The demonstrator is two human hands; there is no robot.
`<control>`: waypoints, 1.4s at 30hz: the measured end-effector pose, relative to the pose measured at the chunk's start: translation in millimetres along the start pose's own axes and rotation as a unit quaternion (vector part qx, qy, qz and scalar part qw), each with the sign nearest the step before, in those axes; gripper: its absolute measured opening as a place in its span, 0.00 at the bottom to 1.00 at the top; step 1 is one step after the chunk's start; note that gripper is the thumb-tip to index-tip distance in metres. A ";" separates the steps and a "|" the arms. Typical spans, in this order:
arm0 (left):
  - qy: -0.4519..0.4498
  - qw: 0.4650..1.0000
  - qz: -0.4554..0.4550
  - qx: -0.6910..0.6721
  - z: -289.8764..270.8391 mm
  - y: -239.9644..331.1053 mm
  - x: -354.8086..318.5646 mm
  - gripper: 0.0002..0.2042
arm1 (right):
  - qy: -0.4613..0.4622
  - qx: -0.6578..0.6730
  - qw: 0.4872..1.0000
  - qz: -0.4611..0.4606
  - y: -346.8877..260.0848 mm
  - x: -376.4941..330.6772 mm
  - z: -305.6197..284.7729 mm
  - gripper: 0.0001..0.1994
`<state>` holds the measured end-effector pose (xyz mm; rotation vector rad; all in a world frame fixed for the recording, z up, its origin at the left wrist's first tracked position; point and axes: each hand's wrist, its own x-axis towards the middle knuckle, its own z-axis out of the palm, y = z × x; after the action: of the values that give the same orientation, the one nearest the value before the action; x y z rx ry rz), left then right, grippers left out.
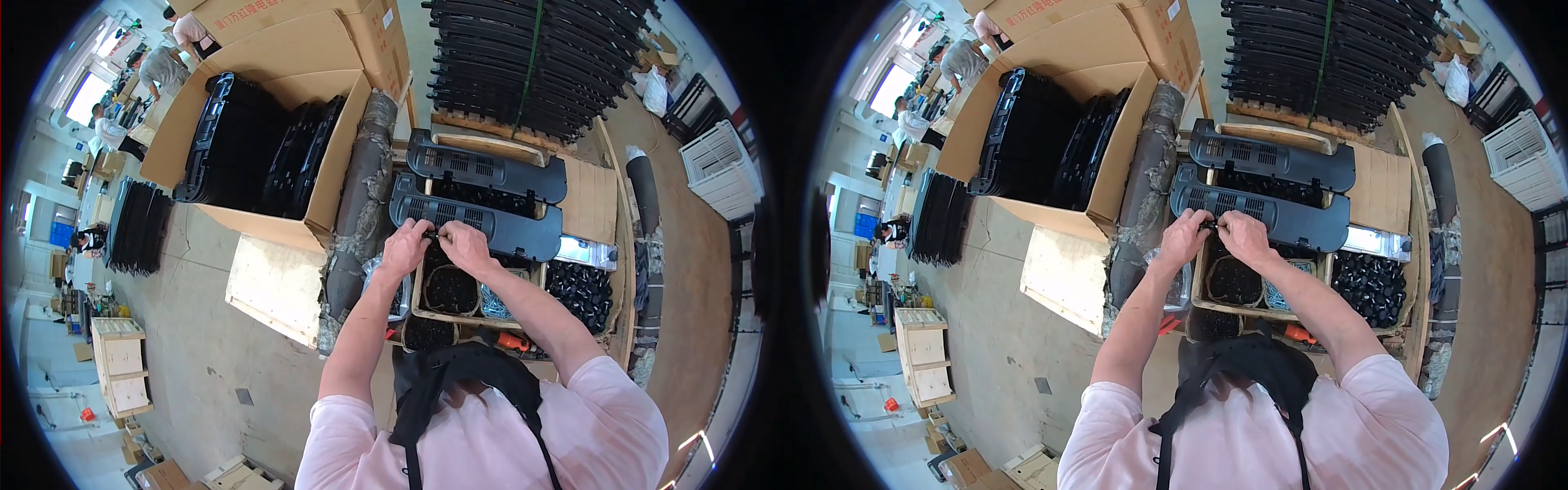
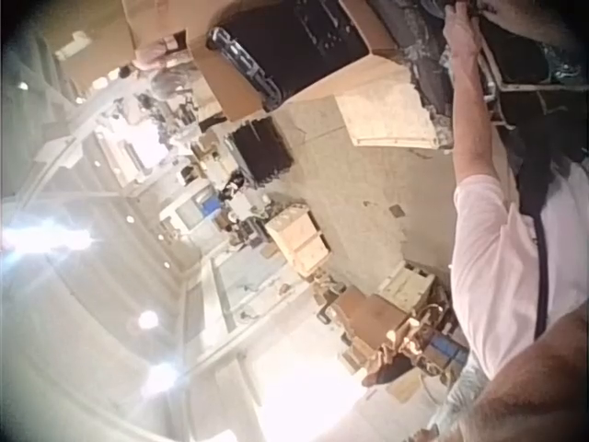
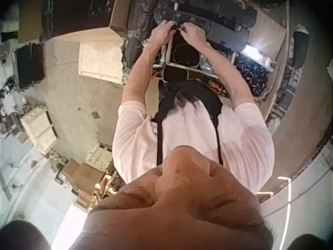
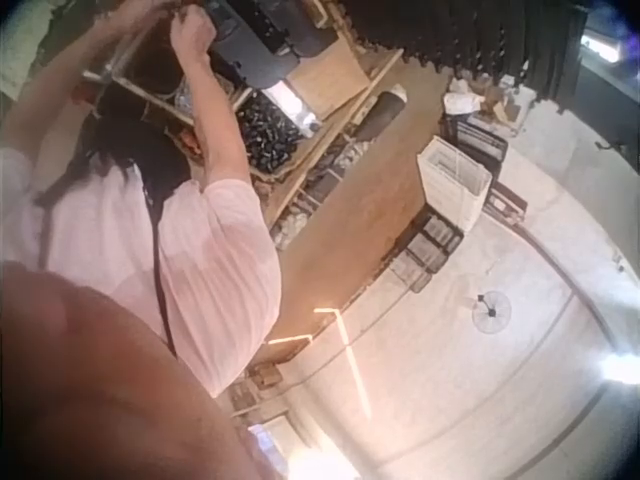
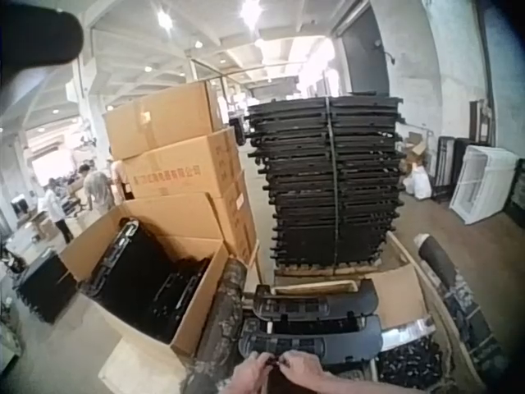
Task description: Assembling plastic housings by inserting screws using a power screwdriver.
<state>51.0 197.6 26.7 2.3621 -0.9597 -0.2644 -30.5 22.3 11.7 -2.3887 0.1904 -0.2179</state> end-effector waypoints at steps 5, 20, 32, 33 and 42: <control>0.015 1.000 -0.010 -0.004 -0.3 2.5 3.4 0.16 | 0.008 -0.003 1.000 0.010 -3.4 3.8 1.2 0.07; 0.090 0.971 -0.110 -0.191 36.2 -22.7 -3.9 0.15 | -0.043 0.130 0.986 0.094 15.0 3.8 -7.4 0.11; 0.024 0.863 -0.167 -0.477 46.1 58.0 -72.9 0.15 | -0.150 0.440 0.843 0.271 35.6 -79.7 -46.5 0.11; -0.008 0.864 -0.178 -0.470 51.5 56.2 -76.0 0.14 | -0.165 0.441 0.844 0.257 34.9 -82.3 -44.5 0.11; -0.019 0.923 -0.101 -0.370 89.9 56.2 -104.9 0.16 | -0.176 0.464 0.843 0.210 47.3 -99.1 -40.4 0.07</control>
<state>-91.4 198.5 -17.6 1.7441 -0.4945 -0.6310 -139.2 -19.1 -1.4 -1.3336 0.3344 0.2900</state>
